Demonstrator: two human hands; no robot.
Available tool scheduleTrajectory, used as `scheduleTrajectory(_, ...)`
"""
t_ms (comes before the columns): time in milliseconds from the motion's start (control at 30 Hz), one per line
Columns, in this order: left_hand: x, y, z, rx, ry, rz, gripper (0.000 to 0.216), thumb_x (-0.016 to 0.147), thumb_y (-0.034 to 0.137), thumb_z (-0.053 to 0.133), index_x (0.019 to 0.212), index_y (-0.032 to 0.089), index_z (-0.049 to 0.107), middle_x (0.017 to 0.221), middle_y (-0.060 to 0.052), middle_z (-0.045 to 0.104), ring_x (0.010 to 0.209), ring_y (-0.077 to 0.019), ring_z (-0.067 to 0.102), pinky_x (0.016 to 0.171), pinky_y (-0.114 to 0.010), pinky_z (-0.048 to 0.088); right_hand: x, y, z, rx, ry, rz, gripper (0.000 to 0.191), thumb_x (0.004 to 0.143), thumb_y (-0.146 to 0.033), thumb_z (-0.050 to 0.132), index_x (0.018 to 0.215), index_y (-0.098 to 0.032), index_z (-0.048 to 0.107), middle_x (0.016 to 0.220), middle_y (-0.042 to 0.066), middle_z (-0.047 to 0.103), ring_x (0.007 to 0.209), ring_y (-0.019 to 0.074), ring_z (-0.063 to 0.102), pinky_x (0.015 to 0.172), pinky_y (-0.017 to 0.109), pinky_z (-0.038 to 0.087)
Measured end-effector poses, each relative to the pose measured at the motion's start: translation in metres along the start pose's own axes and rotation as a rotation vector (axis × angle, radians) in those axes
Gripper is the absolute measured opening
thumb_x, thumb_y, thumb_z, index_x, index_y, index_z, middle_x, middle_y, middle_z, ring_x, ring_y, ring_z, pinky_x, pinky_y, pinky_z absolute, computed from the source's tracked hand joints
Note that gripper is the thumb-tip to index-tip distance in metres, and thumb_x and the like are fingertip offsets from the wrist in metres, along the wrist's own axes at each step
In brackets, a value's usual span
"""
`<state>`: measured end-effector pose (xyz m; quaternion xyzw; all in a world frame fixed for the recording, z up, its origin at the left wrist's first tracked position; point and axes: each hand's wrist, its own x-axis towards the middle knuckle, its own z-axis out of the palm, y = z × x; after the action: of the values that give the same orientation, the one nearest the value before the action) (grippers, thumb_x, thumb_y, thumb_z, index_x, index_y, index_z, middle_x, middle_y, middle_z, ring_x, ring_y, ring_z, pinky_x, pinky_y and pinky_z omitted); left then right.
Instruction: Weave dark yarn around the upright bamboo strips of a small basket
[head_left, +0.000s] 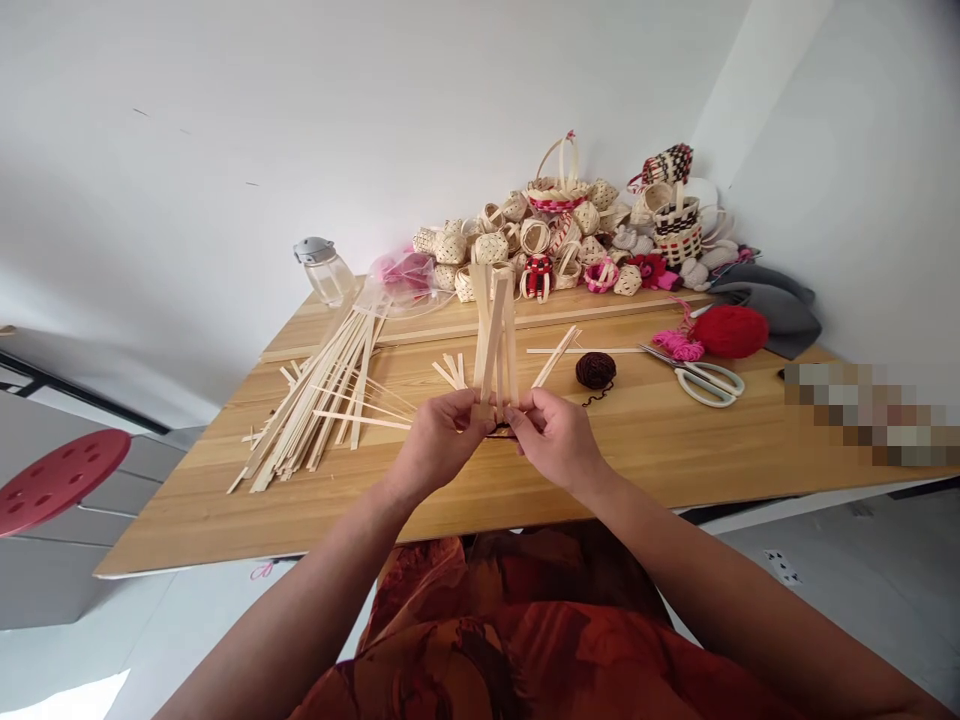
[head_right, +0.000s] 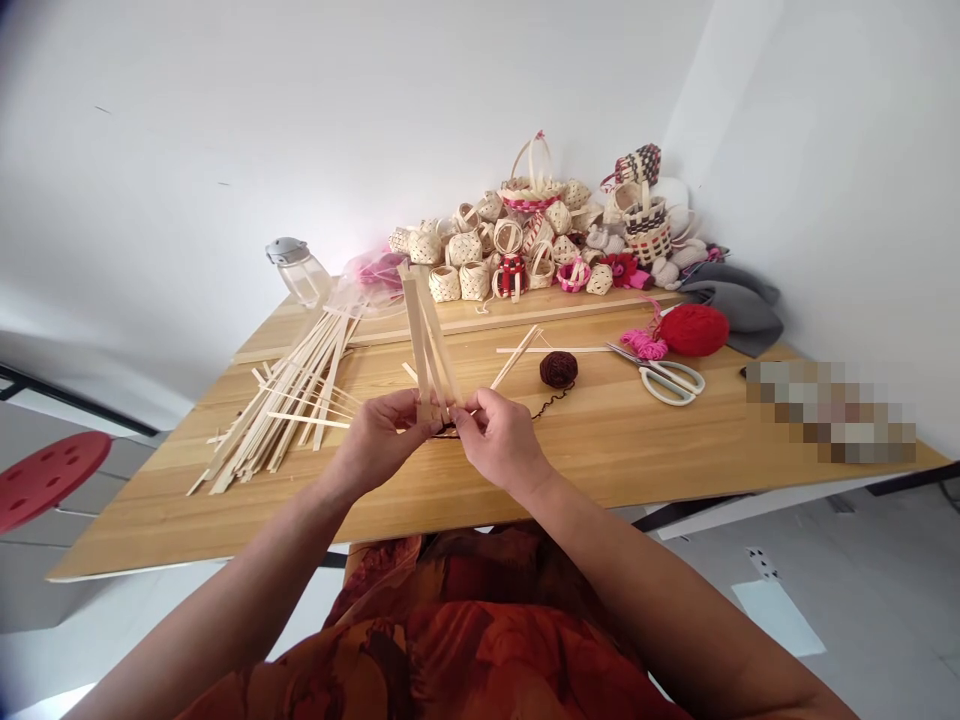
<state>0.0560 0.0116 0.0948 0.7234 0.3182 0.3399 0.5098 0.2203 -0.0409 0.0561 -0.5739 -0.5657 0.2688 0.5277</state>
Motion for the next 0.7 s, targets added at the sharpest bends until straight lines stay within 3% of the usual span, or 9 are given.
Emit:
scheduleTrajectory(100, 0.0, -0.002, -0.001, 0.019, -0.034, -0.022, 0.029, 0.082, 0.02, 0.068, 0.111, 0.016, 0.074, 0.1, -0.005, 0.078, 0.088, -0.0188, 0.071, 0.078, -0.027, 0.056, 0.0, 0.002, -0.002, -0.022, -0.003, -0.026, 0.021, 0.091, -0.039, 0.062, 0.08, -0.021, 0.059, 0.062, 0.001, 0.066, 0.048, 0.0139, 0.059, 0.045, 0.023, 0.044)
scheduleTrajectory(300, -0.002, -0.003, -0.006, 0.29, -0.039, 0.012, 0.048, 0.081, 0.015, 0.066, 0.128, 0.023, 0.067, 0.106, -0.001, 0.078, 0.08, -0.0153, 0.07, 0.07, -0.023, 0.054, -0.002, 0.003, -0.005, 0.006, -0.022, -0.024, 0.023, 0.092, -0.041, 0.062, 0.081, -0.021, 0.06, 0.065, 0.001, 0.066, 0.051, 0.014, 0.059, 0.049, 0.024, 0.046)
scheduleTrajectory(467, -0.007, 0.008, -0.006, 0.498, -0.14, 0.162, 0.049, 0.086, 0.005, 0.051, 0.126, 0.027, 0.069, 0.11, 0.001, 0.078, 0.096, -0.019, 0.073, 0.081, -0.025, 0.056, -0.001, 0.005, -0.006, 0.079, -0.077, -0.033, 0.023, 0.092, -0.042, 0.062, 0.092, -0.02, 0.066, 0.072, 0.002, 0.068, 0.054, 0.0144, 0.06, 0.051, 0.026, 0.048)
scheduleTrajectory(533, -0.008, 0.008, -0.005, 0.607, -0.115, 0.216, 0.057, 0.086, 0.0, 0.046, 0.131, 0.03, 0.065, 0.114, 0.002, 0.077, 0.101, -0.0191, 0.073, 0.085, -0.026, 0.056, 0.0, 0.005, -0.009, 0.06, -0.1, -0.058, 0.025, 0.093, -0.043, 0.061, 0.098, -0.02, 0.067, 0.08, 0.004, 0.072, 0.057, 0.0152, 0.062, 0.054, 0.027, 0.05)
scheduleTrajectory(633, -0.006, -0.001, -0.009, 0.845, -0.034, 0.281, 0.069, 0.084, -0.005, 0.042, 0.138, 0.033, 0.059, 0.129, 0.0, 0.07, 0.114, -0.02, 0.068, 0.095, -0.031, 0.053, -0.001, 0.006, -0.016, -0.063, -0.12, -0.119, 0.026, 0.094, -0.038, 0.059, 0.111, -0.021, 0.068, 0.101, 0.007, 0.075, 0.076, 0.0189, 0.069, 0.072, 0.03, 0.055)
scheduleTrajectory(700, -0.003, -0.012, -0.014, 1.028, 0.01, 0.265, 0.069, 0.083, -0.006, 0.041, 0.138, 0.031, 0.059, 0.132, -0.003, 0.068, 0.118, -0.022, 0.066, 0.102, -0.037, 0.05, -0.004, 0.007, -0.022, -0.198, -0.141, -0.116, 0.023, 0.092, -0.032, 0.061, 0.11, -0.022, 0.07, 0.102, 0.006, 0.076, 0.085, 0.0211, 0.071, 0.079, 0.032, 0.054)
